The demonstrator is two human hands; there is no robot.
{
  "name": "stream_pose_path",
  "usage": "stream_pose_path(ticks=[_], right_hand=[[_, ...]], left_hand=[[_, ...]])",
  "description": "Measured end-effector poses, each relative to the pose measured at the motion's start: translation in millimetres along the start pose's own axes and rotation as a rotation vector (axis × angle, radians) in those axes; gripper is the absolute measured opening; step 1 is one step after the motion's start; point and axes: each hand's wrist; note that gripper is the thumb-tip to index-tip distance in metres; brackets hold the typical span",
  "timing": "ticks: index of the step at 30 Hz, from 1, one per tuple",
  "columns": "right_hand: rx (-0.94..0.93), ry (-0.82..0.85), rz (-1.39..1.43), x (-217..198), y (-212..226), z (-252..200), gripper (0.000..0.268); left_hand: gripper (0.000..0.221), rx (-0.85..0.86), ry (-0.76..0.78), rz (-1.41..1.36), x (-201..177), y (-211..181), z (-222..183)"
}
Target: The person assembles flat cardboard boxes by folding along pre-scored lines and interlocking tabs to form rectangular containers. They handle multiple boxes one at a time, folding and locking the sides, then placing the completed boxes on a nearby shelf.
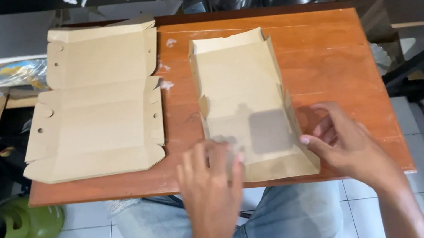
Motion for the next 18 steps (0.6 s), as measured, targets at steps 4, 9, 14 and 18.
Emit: stream_pose_path(ticks=[4, 9, 14, 18], right_hand=[[-0.062, 0.062, 0.197, 9, -15, 19, 0.071], [-0.304, 0.036, 0.125, 6, -42, 32, 0.041], [-0.206, -0.032, 0.384, 18, -67, 31, 0.048], [-0.229, -0.112, 0.712, 33, -89, 25, 0.06]], left_hand=[[0.049, 0.171, 0.225, -0.202, 47, -67, -22], [0.034, 0.062, 0.497, -0.109, 106, -74, -26], [0.025, -0.132, 0.728, -0.258, 60, -78, 6], [0.036, -0.256, 0.909, -0.315, 35, -78, 36]])
Point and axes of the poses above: each hand's wrist, its own z-axis towards the middle knuckle, its own x-axis out of the palm, y = z × x, and after that the axes turned 14 degrees about -x, right-handed
